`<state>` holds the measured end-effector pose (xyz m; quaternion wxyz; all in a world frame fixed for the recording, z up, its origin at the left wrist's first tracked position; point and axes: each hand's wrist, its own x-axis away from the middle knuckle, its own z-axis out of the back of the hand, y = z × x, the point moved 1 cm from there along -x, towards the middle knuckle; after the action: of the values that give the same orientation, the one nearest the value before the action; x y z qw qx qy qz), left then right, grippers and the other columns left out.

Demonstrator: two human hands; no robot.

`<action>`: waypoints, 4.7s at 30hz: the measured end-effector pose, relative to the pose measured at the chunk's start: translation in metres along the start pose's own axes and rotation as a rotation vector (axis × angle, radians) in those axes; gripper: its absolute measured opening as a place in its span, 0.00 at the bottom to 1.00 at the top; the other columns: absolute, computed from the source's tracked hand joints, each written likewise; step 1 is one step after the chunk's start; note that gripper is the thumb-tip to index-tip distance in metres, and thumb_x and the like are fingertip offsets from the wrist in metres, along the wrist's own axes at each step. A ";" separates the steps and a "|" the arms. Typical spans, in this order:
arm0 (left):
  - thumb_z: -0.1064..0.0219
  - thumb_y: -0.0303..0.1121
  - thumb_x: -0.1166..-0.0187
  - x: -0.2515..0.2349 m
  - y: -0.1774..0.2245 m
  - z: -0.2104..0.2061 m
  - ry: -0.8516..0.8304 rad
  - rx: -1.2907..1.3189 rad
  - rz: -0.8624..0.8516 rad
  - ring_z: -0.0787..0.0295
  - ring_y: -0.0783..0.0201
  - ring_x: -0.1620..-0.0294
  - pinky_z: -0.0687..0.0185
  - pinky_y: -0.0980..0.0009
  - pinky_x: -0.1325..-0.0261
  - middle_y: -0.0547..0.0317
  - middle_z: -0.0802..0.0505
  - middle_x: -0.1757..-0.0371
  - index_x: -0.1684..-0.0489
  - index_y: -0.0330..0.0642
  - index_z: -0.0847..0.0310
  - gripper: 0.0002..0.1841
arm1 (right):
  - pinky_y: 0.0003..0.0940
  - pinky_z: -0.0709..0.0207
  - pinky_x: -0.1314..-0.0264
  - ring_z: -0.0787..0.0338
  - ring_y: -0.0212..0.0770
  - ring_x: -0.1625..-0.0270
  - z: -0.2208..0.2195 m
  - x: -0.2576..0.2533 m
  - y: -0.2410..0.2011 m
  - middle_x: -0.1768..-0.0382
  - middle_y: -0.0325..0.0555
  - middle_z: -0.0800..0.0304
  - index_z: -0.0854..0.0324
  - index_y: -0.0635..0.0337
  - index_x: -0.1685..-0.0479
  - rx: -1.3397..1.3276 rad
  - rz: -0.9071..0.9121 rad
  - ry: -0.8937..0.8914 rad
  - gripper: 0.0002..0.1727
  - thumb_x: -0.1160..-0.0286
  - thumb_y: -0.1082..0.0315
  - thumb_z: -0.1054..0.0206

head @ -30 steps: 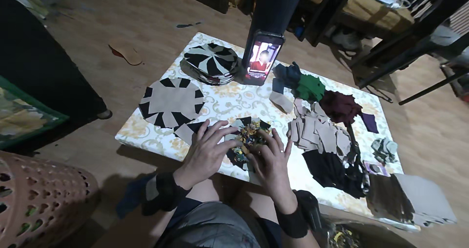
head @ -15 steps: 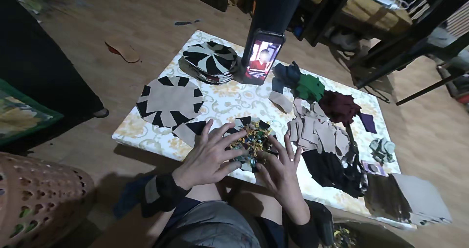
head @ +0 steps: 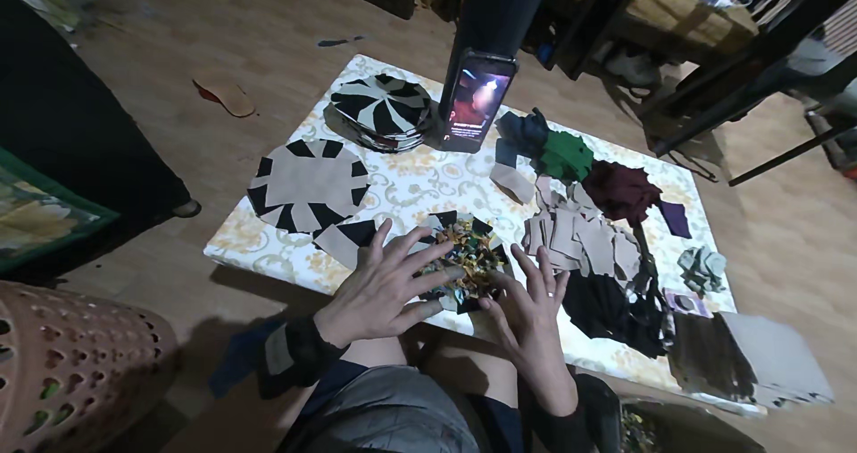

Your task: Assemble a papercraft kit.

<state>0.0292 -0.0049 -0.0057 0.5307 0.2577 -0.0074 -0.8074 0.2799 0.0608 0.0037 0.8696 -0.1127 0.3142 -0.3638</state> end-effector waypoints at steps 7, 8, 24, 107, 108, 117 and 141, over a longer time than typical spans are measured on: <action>0.50 0.61 0.13 -0.001 -0.001 0.000 -0.036 0.035 -0.055 0.51 0.47 0.06 0.72 0.19 0.18 0.64 0.28 0.11 0.31 0.78 0.16 0.21 | 0.89 0.68 0.20 0.44 0.72 0.10 -0.002 0.010 -0.003 0.17 0.52 0.26 0.10 0.45 0.42 0.051 0.001 -0.065 0.30 0.17 0.34 0.46; 0.50 0.60 0.13 0.000 -0.001 0.001 -0.032 0.040 -0.052 0.51 0.47 0.05 0.72 0.19 0.18 0.65 0.28 0.11 0.31 0.78 0.16 0.21 | 0.89 0.68 0.20 0.44 0.72 0.10 -0.003 0.009 -0.003 0.17 0.51 0.26 0.10 0.43 0.40 0.061 0.007 -0.082 0.30 0.18 0.33 0.46; 0.49 0.57 0.12 0.003 -0.003 0.000 0.155 0.082 0.048 0.39 0.51 0.10 0.65 0.25 0.14 0.62 0.19 0.19 0.41 0.63 0.11 0.22 | 0.87 0.67 0.18 0.43 0.69 0.09 -0.007 0.002 -0.013 0.17 0.51 0.26 0.11 0.44 0.43 -0.012 0.070 -0.066 0.29 0.18 0.33 0.46; 0.51 0.51 0.10 0.001 -0.031 0.014 -0.005 0.014 0.010 0.39 0.52 0.09 0.63 0.21 0.18 0.77 0.21 0.17 0.25 0.64 0.18 0.22 | 0.89 0.69 0.20 0.41 0.69 0.10 -0.033 -0.039 -0.029 0.18 0.47 0.23 0.11 0.47 0.48 0.048 0.081 -0.084 0.29 0.14 0.36 0.51; 0.51 0.52 0.10 0.001 -0.031 0.013 -0.017 0.008 -0.002 0.38 0.52 0.10 0.63 0.21 0.18 0.77 0.20 0.18 0.27 0.65 0.16 0.22 | 0.88 0.70 0.19 0.42 0.69 0.10 -0.033 -0.040 -0.028 0.18 0.49 0.24 0.11 0.47 0.46 0.049 0.076 -0.077 0.29 0.14 0.36 0.50; 0.51 0.52 0.09 0.002 -0.032 0.014 -0.033 0.003 -0.007 0.35 0.53 0.11 0.64 0.21 0.17 0.78 0.17 0.21 0.31 0.64 0.13 0.22 | 0.89 0.70 0.20 0.43 0.68 0.09 -0.037 -0.039 -0.024 0.15 0.46 0.28 0.12 0.42 0.38 0.146 0.068 -0.106 0.33 0.16 0.31 0.53; 0.61 0.67 0.13 -0.018 -0.015 0.011 -0.162 -0.053 0.125 0.51 0.43 0.06 0.69 0.19 0.18 0.59 0.35 0.07 0.14 0.59 0.30 0.36 | 0.89 0.69 0.20 0.46 0.68 0.08 -0.025 -0.023 -0.015 0.13 0.45 0.31 0.19 0.33 0.23 0.077 0.043 -0.156 0.36 0.17 0.28 0.58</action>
<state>0.0172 0.0139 0.0070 0.5842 0.1764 -0.0450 -0.7909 0.2433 0.0675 0.0014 0.9026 -0.1005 0.2337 -0.3472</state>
